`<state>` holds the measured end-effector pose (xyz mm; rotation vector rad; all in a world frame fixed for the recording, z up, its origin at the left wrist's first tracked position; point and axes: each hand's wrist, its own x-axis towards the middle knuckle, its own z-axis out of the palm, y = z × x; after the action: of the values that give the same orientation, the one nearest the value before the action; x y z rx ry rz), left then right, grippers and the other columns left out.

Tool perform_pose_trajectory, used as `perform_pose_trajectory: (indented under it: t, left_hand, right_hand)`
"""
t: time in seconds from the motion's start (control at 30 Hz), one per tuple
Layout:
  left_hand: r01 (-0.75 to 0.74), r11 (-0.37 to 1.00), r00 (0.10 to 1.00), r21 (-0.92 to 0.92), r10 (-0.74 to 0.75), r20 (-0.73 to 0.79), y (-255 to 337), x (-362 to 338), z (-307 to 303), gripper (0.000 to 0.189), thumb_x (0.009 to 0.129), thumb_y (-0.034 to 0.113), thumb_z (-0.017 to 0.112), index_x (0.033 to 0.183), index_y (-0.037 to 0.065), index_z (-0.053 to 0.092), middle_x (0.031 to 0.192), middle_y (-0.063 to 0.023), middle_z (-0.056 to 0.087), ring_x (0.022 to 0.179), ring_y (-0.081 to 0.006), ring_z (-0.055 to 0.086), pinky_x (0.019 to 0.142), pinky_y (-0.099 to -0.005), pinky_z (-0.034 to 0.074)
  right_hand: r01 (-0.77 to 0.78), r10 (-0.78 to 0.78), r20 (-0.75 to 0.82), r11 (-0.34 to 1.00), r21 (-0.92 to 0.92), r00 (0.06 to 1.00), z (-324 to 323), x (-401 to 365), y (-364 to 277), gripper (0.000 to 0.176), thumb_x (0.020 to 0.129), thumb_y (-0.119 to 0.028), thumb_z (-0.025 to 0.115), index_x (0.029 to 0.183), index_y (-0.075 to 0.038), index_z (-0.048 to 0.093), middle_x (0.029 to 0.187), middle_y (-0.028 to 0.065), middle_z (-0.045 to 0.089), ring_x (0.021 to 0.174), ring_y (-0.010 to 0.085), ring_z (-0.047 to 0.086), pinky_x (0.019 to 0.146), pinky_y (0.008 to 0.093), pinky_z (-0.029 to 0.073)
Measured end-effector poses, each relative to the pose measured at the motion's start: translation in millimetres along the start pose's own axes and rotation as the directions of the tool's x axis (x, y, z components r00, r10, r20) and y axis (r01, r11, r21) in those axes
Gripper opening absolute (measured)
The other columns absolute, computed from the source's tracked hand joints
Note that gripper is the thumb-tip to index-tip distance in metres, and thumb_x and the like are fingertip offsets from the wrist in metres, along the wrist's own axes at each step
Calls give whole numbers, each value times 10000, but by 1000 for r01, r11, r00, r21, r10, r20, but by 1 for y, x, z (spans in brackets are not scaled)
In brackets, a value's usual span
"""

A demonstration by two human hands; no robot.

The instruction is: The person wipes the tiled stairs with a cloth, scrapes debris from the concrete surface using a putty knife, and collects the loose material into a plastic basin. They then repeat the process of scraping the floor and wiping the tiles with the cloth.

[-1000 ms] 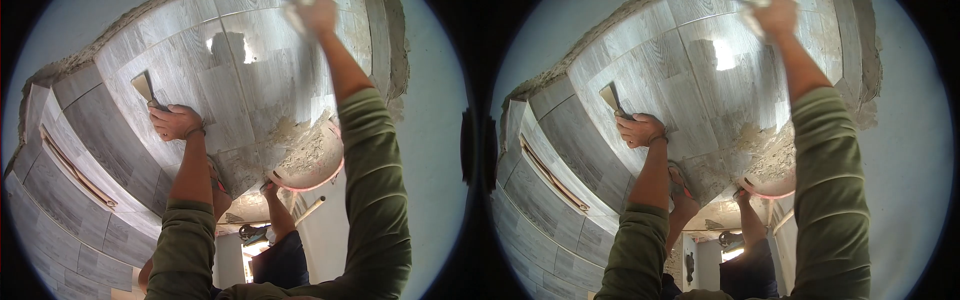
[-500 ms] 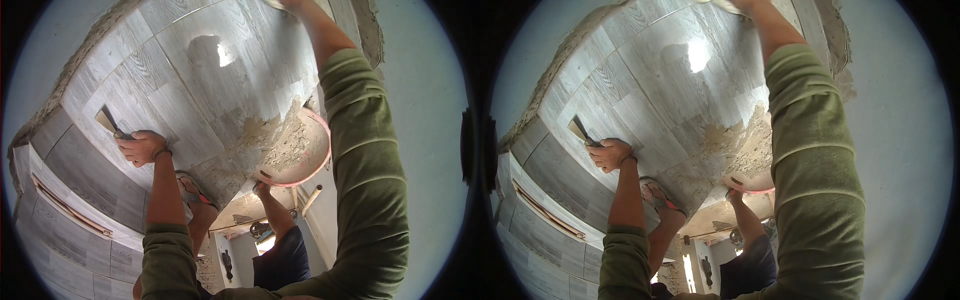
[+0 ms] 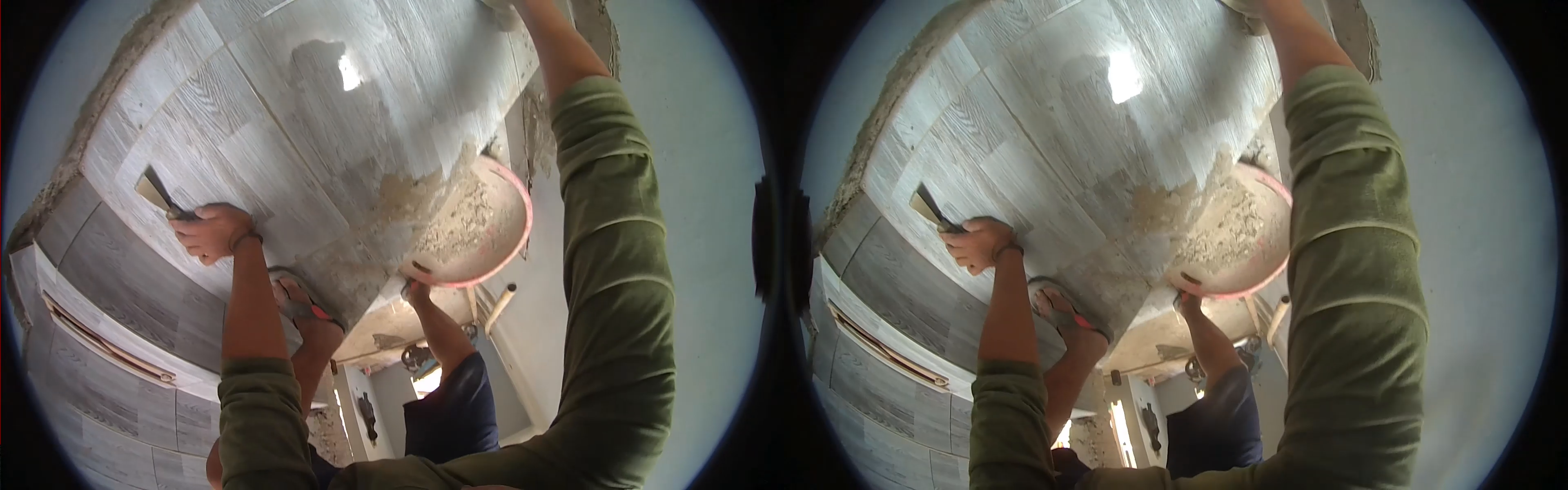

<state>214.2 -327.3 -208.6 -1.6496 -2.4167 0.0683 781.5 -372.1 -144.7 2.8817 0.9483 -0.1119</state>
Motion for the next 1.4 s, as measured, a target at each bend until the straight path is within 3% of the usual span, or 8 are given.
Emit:
perform_pose_trajectory:
  t: [0.27, 0.43, 0.6, 1.03, 1.13, 1.2, 1.3, 1.4]
  left_hand:
    - [-40, 998, 998, -51, 38, -45, 0, -2, -3, 655, 946, 426, 400, 1516, 110, 332, 1438, -116, 452, 1176, -328, 484, 922, -544, 354]
    - [-35, 999, 996, -12, 34, -87, -3, 1, 7, 631, 938, 409, 428, 1492, 113, 364, 1374, -116, 481, 1162, -327, 494, 918, -531, 365]
    - [-11, 1000, 997, -17, 9, -83, 4, 0, 5, 603, 931, 380, 455, 1466, 112, 386, 1318, -119, 496, 1143, -329, 500, 914, -529, 367]
    - [-152, 963, 986, -223, 164, 33, -23, 1, -17, 836, 943, 437, 593, 1554, 12, 212, 1534, -193, 344, 1323, -441, 401, 1035, -590, 375]
    - [-574, 787, 816, -224, 574, -74, -75, -13, -80, 765, 923, 369, 678, 1503, -6, 348, 1512, -244, 405, 1327, -455, 431, 1087, -548, 383]
    - [-694, 509, 504, -509, 849, 162, -138, -16, -137, 600, 913, 195, 709, 1416, -25, 467, 1383, -219, 566, 1259, -384, 542, 1036, -423, 439]
    - [-497, 358, -55, -790, 896, 441, -213, -58, -303, 481, 897, 7, 628, 1369, 5, 535, 1395, -181, 582, 1295, -330, 549, 1080, -391, 429]
    - [-399, 487, -227, -777, 769, 598, -238, -107, -423, 606, 868, 154, 738, 1382, -57, 497, 1328, -217, 592, 1219, -361, 580, 1016, -403, 475]
  right_hand:
    - [554, -612, 94, 763, 334, 785, -7, -186, 51, 757, 753, -338, 805, 1417, -133, 504, 1410, 213, 517, 1342, 414, 449, 1140, 499, 361]
    - [214, -232, 141, 968, 131, 963, -7, -112, 95, 824, 822, -362, 734, 1509, -64, 390, 1561, 261, 329, 1450, 425, 308, 1208, 444, 282]
    - [196, -163, -199, 968, 160, 966, 53, -152, 108, 749, 727, -311, 755, 1387, -50, 515, 1434, 249, 446, 1303, 450, 416, 1129, 493, 350]
    - [588, -704, 75, 642, 492, 706, 42, -420, 62, 710, 601, -279, 867, 1265, -235, 619, 1310, 124, 542, 1222, 343, 487, 1026, 485, 425]
    - [525, -730, 130, 591, 612, 671, 21, -456, 90, 754, 597, -216, 862, 1305, -193, 606, 1346, 125, 525, 1285, 364, 459, 1082, 502, 387]
    - [553, -690, -41, 542, 633, 723, 8, -459, 96, 782, 567, -190, 867, 1304, -189, 605, 1284, 129, 555, 1228, 357, 492, 1058, 510, 408]
    - [521, -631, -113, 512, 683, 768, -18, -387, 58, 758, 612, -169, 847, 1329, -175, 601, 1389, 121, 528, 1315, 370, 453, 1078, 512, 392]
    - [550, -586, -200, 511, 661, 785, -29, -293, -28, 647, 715, -241, 772, 1327, -134, 591, 1325, 188, 519, 1260, 408, 446, 1046, 496, 410]
